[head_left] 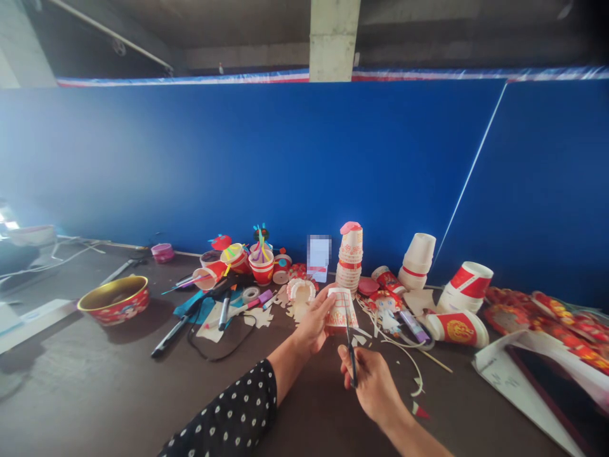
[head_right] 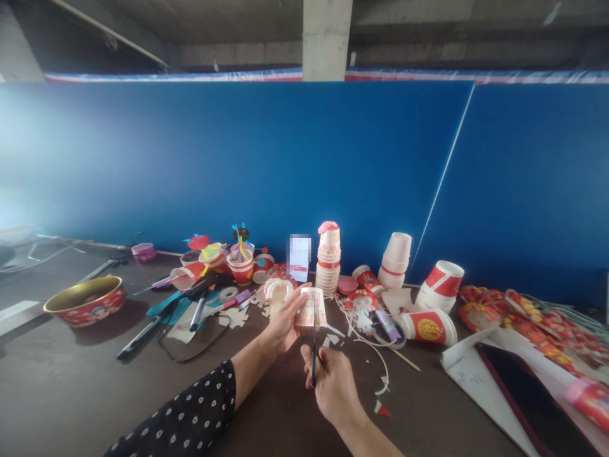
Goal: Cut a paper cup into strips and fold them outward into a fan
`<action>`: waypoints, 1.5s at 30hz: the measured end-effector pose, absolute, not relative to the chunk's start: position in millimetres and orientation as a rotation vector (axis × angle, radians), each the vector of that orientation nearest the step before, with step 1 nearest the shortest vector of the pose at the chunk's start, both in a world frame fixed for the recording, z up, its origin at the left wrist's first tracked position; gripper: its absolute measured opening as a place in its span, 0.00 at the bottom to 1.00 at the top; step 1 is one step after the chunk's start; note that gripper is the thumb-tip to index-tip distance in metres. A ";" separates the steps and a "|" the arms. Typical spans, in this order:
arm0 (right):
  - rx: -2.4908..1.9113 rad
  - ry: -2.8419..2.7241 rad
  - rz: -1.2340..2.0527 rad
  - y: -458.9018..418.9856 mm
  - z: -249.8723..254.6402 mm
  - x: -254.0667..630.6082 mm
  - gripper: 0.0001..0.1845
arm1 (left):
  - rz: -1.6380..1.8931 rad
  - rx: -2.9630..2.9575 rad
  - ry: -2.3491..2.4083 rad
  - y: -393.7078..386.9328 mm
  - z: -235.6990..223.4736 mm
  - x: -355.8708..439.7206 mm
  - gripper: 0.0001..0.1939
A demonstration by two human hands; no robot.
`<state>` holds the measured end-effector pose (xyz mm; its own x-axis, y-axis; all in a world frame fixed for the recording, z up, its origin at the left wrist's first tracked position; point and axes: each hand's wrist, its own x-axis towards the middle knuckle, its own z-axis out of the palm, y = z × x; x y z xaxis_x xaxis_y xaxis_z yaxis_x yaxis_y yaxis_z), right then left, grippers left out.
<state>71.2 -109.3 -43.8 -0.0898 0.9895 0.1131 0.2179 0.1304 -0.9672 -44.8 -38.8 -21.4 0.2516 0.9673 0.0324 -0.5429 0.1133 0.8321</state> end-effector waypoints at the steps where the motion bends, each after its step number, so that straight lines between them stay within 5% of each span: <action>1: -1.249 -1.493 1.045 -109.7 -43.2 71.4 0.29 | 1.217 0.855 0.616 -39.0 -21.4 -45.0 0.24; 45: -1.424 -1.846 0.916 -114.5 -34.3 75.5 0.26 | 1.295 0.798 0.685 -35.5 -16.4 -49.9 0.29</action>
<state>75.5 -114.5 -34.3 -0.2209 0.9732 0.0634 0.5380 0.1758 -0.8244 -49.9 -35.5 -16.4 0.1532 0.9882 -0.0016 -0.5571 0.0877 0.8258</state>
